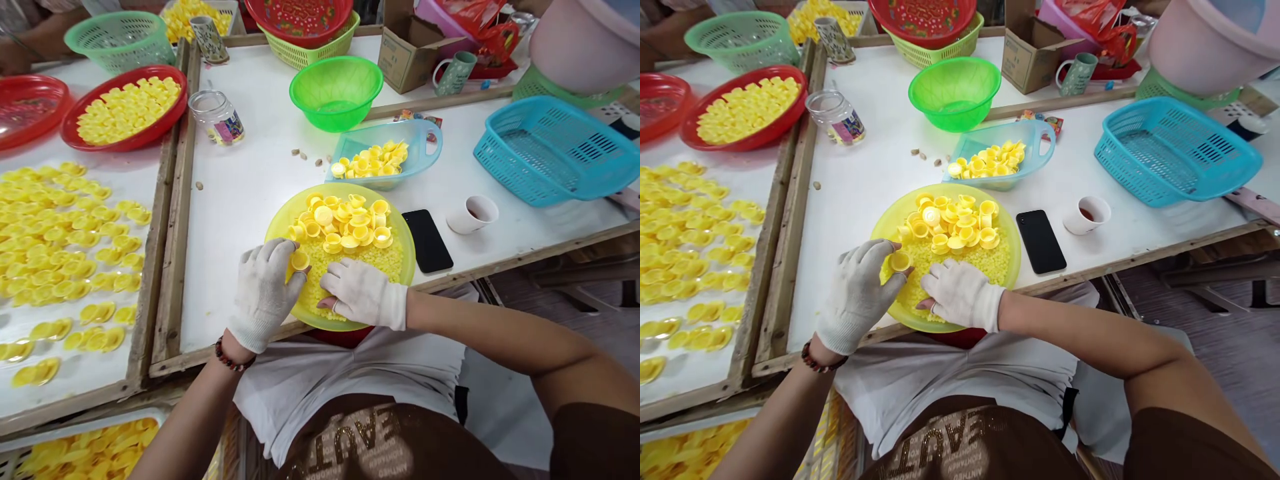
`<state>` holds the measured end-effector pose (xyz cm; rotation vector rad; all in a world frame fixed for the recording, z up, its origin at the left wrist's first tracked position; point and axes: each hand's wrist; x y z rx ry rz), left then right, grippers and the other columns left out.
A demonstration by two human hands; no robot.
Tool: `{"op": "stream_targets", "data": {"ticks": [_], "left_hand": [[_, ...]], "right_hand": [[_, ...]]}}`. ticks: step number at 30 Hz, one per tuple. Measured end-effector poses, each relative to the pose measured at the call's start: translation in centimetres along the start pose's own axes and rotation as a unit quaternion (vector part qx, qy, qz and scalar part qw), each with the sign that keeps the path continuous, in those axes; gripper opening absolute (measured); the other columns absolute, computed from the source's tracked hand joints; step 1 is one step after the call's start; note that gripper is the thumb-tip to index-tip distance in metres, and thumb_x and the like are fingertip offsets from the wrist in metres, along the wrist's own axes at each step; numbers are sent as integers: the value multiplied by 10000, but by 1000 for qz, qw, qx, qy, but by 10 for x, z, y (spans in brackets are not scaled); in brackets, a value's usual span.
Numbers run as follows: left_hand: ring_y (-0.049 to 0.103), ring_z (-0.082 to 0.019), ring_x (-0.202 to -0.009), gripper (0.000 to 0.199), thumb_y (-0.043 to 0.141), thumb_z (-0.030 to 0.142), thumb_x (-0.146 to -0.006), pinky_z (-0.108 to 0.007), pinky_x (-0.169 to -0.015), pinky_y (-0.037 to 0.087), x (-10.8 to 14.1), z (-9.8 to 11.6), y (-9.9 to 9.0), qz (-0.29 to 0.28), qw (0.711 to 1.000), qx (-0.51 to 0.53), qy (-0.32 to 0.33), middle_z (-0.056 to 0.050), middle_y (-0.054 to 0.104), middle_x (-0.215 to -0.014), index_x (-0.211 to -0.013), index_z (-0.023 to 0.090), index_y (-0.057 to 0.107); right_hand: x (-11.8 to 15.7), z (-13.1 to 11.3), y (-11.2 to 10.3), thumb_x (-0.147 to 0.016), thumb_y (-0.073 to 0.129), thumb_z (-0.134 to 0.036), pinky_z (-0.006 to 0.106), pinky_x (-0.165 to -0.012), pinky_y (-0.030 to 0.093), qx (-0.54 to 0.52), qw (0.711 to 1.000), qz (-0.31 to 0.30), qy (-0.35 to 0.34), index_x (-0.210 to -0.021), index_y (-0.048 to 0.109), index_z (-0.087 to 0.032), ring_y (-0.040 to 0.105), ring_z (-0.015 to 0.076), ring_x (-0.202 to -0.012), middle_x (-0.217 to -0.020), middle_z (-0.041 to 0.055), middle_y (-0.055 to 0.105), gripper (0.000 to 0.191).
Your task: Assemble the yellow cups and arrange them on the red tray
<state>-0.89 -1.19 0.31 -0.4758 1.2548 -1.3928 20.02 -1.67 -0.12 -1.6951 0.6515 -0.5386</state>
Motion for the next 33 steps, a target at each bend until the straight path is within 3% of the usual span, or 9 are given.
{"op": "stream_targets", "data": {"ticks": [4, 6, 10, 12, 14, 18, 27, 30, 33], "left_hand": [[708, -220, -931, 378, 665, 226, -866, -361, -818, 570, 6, 7, -4, 8, 992, 118, -32, -70, 717, -1123, -1227, 213, 551], [708, -208, -872, 330, 708, 250, -850, -348, -786, 573, 6, 12, -2, 0, 990, 134, -50, -61, 728, -1066, -1151, 202, 580], [708, -202, -862, 326, 738, 240, -826, -351, -804, 581, 0, 28, 12, -33, 977, 200, -61, -66, 739, -1047, -1121, 194, 606], [714, -195, -893, 361, 727, 208, -819, -337, -817, 586, -4, 37, 20, -45, 963, 258, -66, -61, 735, -1057, -1152, 199, 588], [719, -192, -932, 369, 717, 187, -813, -331, -841, 590, -8, 43, 25, -47, 949, 304, -71, -56, 732, -1068, -1150, 203, 569], [728, -217, -1005, 356, 718, 185, -805, -361, -896, 595, -11, 47, 29, -42, 937, 339, -78, -70, 732, -1097, -1119, 205, 552], [702, -251, -1173, 443, 738, 240, -847, -426, -1042, 565, -4, 39, 23, -30, 918, 384, -98, -123, 686, -1267, -1225, 210, 510], [710, -233, -1140, 408, 752, 297, -863, -403, -1010, 589, -2, 35, 22, -29, 885, 447, -130, -113, 697, -1219, -1189, 203, 525], [715, -229, -1111, 357, 751, 320, -870, -397, -997, 600, -1, 32, 25, -35, 878, 456, -139, -109, 704, -1199, -1150, 198, 566]], "right_hand": [[-8, 16, -1, -1026, 525, -399, 308, -622, 377, -257, 963, 65, 42, -806, 576, -180, 504, 151, -669, -761, 24, 603, 314], [-13, 22, -9, -1008, 532, -468, 278, -566, 360, -451, 879, 126, 95, -754, 497, -206, 450, 118, -590, -661, -31, 510, 367], [-26, 24, -31, -934, 586, -632, 248, -442, 267, -723, 654, 169, 147, -759, 421, -237, 355, 79, -462, -615, -74, 428, 462], [-34, 20, -39, -886, 631, -680, 248, -431, 264, -758, 605, 198, 143, -766, 427, -244, 353, 76, -455, -615, -75, 419, 496], [-40, 16, -41, -864, 644, -711, 258, -434, 285, -763, 587, 238, 129, -764, 430, -249, 370, 84, -461, -612, -70, 411, 518], [-46, 12, -37, -851, 649, -734, 285, -460, 334, -751, 580, 299, 98, -761, 444, -254, 426, 110, -494, -615, -56, 415, 530], [-31, 29, -37, -886, 653, -670, 238, -411, 211, -737, 598, 282, 140, -781, 444, -250, 289, 68, -430, -592, -83, 389, 480], [-19, 32, -30, -924, 650, -592, 243, -424, 243, -693, 657, 265, 137, -807, 504, -240, 333, 73, -451, -620, -68, 438, 399], [-12, 31, -29, -927, 682, -493, 254, -495, 338, -591, 758, 247, 124, -807, 574, -215, 410, 92, -543, -669, -41, 491, 321]]}}
Point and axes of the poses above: each hand's wrist, its own x-axis away from the middle knuckle, its own y-axis out of the palm, z = x × y
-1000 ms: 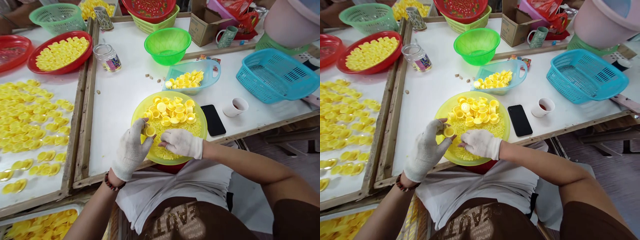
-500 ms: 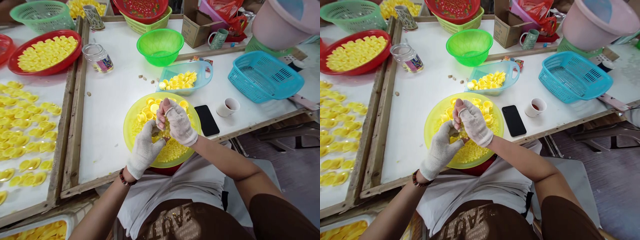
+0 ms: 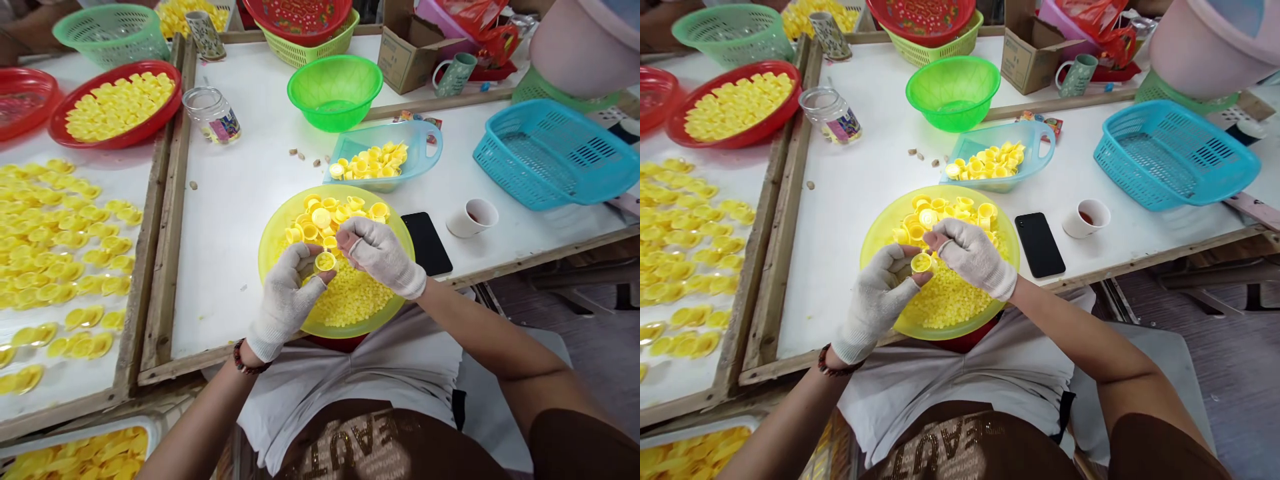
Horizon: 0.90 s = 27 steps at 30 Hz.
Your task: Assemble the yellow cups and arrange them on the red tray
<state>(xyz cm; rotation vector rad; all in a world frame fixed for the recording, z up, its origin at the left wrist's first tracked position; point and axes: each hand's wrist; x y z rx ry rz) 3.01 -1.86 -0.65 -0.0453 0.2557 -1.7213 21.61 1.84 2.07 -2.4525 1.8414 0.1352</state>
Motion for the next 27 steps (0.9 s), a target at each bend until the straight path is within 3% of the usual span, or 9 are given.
{"op": "stream_targets", "data": {"ticks": [5, 8, 13, 19, 23, 27], "left_hand": [[691, -234, -1177, 329, 714, 256, -885, -407, -1058, 570, -2, -2, 4, -17, 998, -37, 38, -106, 699, -1239, -1178, 205, 574], [686, -240, -1188, 342, 716, 265, -888, -423, -1071, 559, -1, 0, 4, -7, 998, -42, 39, -109, 693, -1261, -1191, 206, 568], [702, -230, -1127, 430, 717, 231, -877, -424, -1036, 561, 1, 0, 3, -2, 996, -72, 48, -106, 701, -1245, -1274, 204, 553], [697, -223, -1093, 419, 691, 148, -843, -397, -971, 576, 0, -3, 5, -8, 988, -128, 88, -86, 716, -1207, -1242, 209, 579], [710, -216, -1075, 432, 708, 162, -858, -389, -971, 579, 1, -1, 6, -10, 990, -120, 79, -81, 725, -1194, -1262, 208, 563], [708, -224, -1146, 488, 699, 167, -881, -393, -1021, 575, 2, -3, 6, 4, 993, -89, 82, -102, 702, -1279, -1335, 209, 526]], "right_hand": [[-2, -10, 1, -982, 566, -351, 297, -722, 472, 132, 984, -92, -70, -825, 632, -204, 564, 143, -754, -806, 6, 632, 225], [-3, -11, -1, -987, 549, -395, 299, -698, 462, 146, 984, -65, -74, -835, 616, -207, 544, 145, -738, -801, 11, 614, 250], [2, -9, -3, -1027, 495, -453, 271, -561, 390, 68, 997, -23, -20, -896, 581, -213, 446, 112, -592, -695, -28, 500, 286], [-2, -15, 8, -996, 537, -325, 318, -727, 470, 197, 974, -50, -95, -868, 569, -232, 543, 160, -750, -818, 18, 601, 161], [-6, -17, 6, -990, 509, -258, 318, -764, 491, 178, 978, -39, -102, -874, 571, -219, 579, 153, -764, -807, 8, 622, 138], [-2, -17, -5, -1006, 521, -286, 282, -664, 458, 130, 990, -11, -55, -885, 588, -213, 523, 117, -654, -739, -22, 580, 156]]}}
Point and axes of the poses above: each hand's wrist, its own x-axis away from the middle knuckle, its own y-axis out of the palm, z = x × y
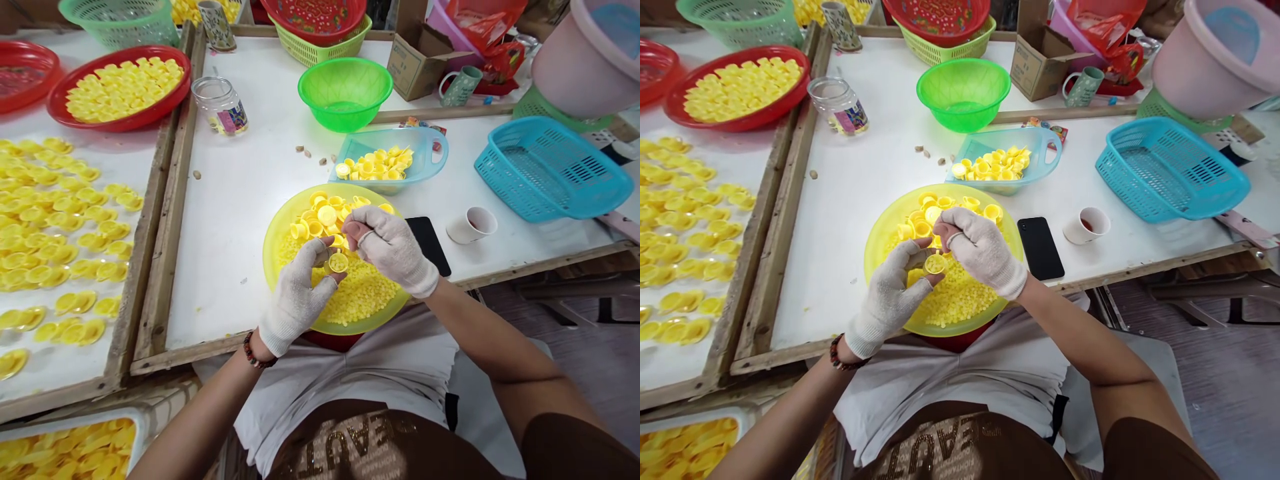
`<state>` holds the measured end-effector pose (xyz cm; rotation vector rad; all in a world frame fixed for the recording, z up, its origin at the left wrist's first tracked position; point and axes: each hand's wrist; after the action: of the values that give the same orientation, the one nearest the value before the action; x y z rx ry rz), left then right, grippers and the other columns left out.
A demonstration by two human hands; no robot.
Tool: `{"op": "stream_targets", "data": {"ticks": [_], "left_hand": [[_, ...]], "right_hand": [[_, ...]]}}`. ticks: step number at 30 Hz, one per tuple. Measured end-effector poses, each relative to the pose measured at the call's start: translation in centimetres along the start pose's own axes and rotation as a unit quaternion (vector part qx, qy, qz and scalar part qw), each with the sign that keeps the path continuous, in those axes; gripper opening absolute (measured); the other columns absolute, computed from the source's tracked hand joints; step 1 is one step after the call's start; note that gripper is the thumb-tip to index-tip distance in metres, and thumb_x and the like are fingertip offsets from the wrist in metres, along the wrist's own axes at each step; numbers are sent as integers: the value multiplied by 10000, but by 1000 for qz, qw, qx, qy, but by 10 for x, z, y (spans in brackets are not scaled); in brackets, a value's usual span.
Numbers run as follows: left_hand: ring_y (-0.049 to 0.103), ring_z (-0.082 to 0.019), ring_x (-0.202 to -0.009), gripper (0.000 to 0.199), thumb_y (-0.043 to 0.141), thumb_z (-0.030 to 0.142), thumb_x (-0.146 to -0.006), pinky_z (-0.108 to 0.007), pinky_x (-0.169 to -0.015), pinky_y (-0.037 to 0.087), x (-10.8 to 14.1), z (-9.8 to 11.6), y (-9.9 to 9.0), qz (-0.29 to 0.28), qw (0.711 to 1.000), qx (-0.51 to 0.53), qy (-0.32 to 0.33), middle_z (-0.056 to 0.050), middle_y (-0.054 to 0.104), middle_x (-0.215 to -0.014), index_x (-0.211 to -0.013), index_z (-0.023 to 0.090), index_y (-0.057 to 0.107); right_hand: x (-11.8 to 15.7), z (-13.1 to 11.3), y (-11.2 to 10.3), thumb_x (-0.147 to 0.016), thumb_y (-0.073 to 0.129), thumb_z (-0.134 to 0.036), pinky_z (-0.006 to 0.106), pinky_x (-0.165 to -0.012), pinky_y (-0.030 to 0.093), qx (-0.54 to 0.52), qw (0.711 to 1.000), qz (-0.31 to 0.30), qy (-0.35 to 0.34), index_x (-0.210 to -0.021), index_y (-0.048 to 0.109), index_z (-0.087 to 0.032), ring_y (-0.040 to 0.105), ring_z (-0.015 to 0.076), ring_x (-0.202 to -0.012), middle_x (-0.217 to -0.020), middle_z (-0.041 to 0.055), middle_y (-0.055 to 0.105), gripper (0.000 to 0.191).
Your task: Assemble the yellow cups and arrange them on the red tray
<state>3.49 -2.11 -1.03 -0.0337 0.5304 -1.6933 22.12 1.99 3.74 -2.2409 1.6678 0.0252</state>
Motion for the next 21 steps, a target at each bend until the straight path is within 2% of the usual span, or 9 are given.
{"op": "stream_targets", "data": {"ticks": [3, 6, 10, 13, 16, 18, 21], "left_hand": [[699, -229, -1184, 513, 694, 178, -898, -395, -1058, 569, 2, -2, 0, 45, 998, -9, 37, -119, 684, -1317, -1372, 205, 502], [702, -230, -1175, 519, 693, 177, -902, -395, -1047, 582, 4, -2, 0, 83, 987, -99, 93, -111, 695, -1298, -1384, 206, 501], [712, -219, -1150, 465, 644, 146, -924, -377, -1024, 597, 5, 0, 2, 83, 971, -164, 155, -104, 704, -1292, -1366, 202, 512], [721, -217, -1126, 470, 658, 115, -894, -373, -1006, 605, 5, -2, 1, 73, 979, -142, 125, -94, 717, -1252, -1336, 207, 526], [722, -219, -1132, 472, 696, 142, -880, -371, -1005, 608, 5, -5, -1, 63, 993, -71, 70, -106, 706, -1263, -1317, 203, 526], [716, -222, -1154, 463, 707, 171, -887, -371, -1015, 606, 4, -7, 0, 61, 996, -28, 51, -113, 700, -1273, -1312, 198, 524], [713, -232, -1160, 468, 722, 205, -887, -389, -1020, 605, 3, -7, 0, 60, 997, -11, 36, -120, 695, -1280, -1311, 196, 523]], "right_hand": [[7, 5, -6, -1008, 532, -322, 274, -627, 429, 15, 1000, -1, 6, -885, 592, -211, 498, 112, -641, -733, -23, 561, 177], [11, 10, -2, -958, 619, -356, 277, -648, 429, 53, 998, -17, 11, -906, 584, -206, 514, 117, -678, -752, -22, 566, 163], [12, 15, 9, -802, 795, -372, 257, -593, 414, 20, 994, -63, 91, -1007, 530, -226, 496, 109, -626, -713, -63, 540, 365], [11, 17, 7, -868, 711, -372, 236, -528, 395, -63, 982, -110, 140, -971, 521, -222, 492, 95, -577, -726, -50, 572, 263], [12, 17, -4, -940, 577, -324, 221, -455, 335, -136, 966, -143, 168, -1038, 514, -218, 401, 62, -468, -759, -36, 630, 158], [13, 16, -8, -951, 558, -315, 221, -463, 334, -134, 970, -127, 160, -1059, 515, -217, 382, 58, -467, -763, -38, 630, 152], [13, 15, -4, -906, 659, -353, 240, -563, 403, -55, 988, -87, 118, -989, 550, -211, 470, 90, -602, -765, -36, 587, 197]]}}
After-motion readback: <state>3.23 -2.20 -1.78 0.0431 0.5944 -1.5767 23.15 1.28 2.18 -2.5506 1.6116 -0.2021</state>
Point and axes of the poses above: each hand's wrist, its own x-axis away from the middle knuckle, its own y-axis out of the palm, z = x × y
